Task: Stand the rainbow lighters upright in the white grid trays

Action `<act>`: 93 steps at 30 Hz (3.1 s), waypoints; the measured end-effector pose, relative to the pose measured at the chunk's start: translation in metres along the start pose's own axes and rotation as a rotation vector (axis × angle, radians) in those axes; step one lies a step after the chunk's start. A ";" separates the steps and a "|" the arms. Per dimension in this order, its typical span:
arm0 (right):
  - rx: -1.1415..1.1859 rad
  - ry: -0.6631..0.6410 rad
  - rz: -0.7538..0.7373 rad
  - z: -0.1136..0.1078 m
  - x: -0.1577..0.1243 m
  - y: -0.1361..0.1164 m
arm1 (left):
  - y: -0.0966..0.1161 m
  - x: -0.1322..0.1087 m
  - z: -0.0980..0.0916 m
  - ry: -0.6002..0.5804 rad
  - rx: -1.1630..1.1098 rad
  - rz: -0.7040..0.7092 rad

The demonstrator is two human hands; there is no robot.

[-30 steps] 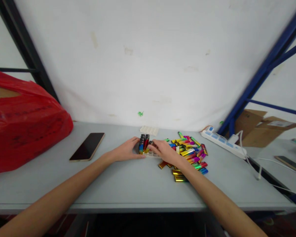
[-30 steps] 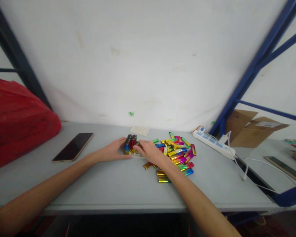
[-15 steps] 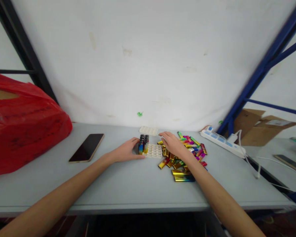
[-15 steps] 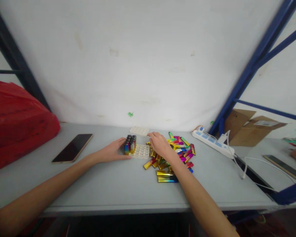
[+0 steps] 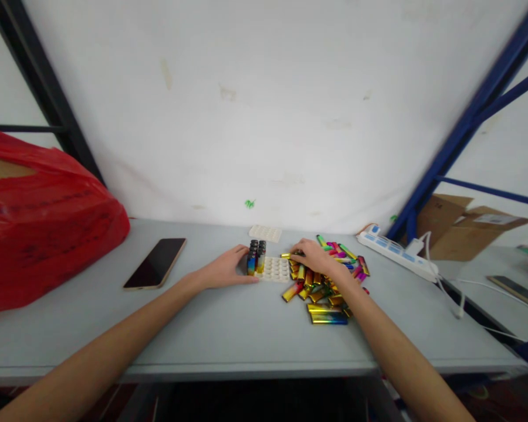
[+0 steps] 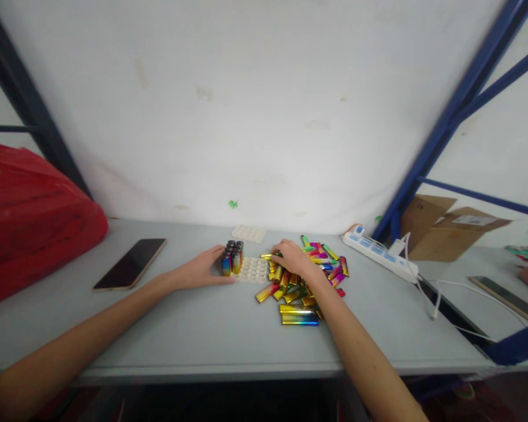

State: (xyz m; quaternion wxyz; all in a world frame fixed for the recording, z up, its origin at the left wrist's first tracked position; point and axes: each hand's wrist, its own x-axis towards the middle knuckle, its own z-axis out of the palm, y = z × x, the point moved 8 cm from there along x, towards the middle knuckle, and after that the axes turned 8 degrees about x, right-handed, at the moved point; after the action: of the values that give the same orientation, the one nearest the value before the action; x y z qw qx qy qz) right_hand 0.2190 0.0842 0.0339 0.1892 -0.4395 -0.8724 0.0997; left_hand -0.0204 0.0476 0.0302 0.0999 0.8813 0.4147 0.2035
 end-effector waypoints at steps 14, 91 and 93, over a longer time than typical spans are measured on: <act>0.474 0.449 0.118 -0.037 -0.006 -0.009 | 0.001 0.000 -0.003 0.014 -0.020 0.001; -0.205 0.096 0.258 -0.049 -0.021 -0.030 | 0.000 0.000 -0.001 -0.001 0.010 -0.003; -0.215 0.052 0.342 -0.057 -0.029 -0.011 | 0.000 0.001 0.000 -0.009 0.009 0.000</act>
State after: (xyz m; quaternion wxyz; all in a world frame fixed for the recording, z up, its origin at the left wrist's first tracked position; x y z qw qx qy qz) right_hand 0.2502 0.0546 0.0827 0.1441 -0.6013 -0.7855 0.0252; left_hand -0.0203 0.0482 0.0306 0.0978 0.8827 0.4149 0.1977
